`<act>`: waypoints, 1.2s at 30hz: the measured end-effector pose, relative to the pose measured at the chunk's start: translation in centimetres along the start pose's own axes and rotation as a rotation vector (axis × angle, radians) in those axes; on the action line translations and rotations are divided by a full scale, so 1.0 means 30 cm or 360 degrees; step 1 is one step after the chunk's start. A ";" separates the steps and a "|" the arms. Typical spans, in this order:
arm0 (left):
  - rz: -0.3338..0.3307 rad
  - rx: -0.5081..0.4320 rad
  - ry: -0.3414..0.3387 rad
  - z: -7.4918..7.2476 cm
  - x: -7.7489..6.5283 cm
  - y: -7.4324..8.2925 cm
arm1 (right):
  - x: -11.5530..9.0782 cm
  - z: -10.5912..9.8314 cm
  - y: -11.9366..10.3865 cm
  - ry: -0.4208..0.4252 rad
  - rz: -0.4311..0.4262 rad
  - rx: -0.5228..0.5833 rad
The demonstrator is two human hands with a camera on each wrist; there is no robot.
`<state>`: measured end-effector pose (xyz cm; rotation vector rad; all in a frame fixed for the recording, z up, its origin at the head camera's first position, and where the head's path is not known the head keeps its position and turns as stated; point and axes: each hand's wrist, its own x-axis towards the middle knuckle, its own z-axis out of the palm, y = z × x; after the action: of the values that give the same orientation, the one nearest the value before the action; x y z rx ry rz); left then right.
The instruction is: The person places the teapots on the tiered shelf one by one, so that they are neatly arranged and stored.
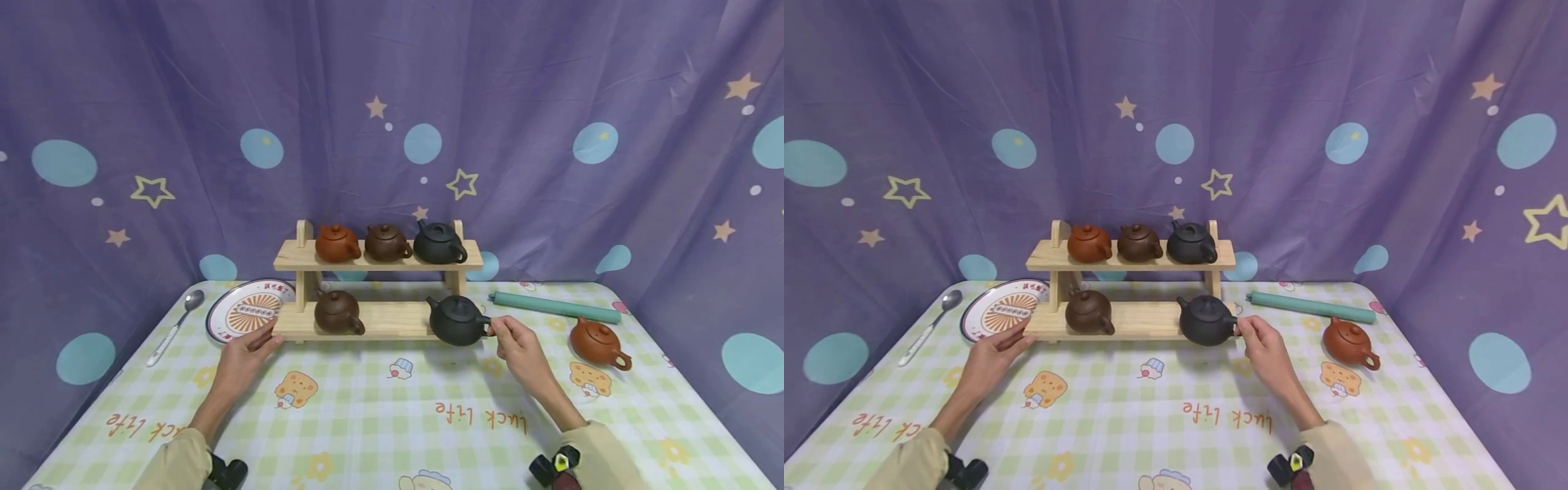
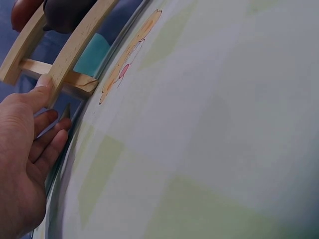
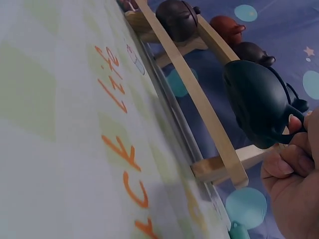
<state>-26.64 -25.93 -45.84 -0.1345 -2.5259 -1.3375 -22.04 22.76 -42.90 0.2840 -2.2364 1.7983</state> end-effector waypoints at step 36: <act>-0.0020 -0.0013 -0.0005 0.000 -0.002 0.008 | 0.086 0.225 -0.008 -0.0028 0.0033 0.0096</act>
<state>-26.52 -25.78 -45.67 -0.1225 -2.5280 -1.3535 -24.94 16.12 -43.20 0.2903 -2.2071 1.8837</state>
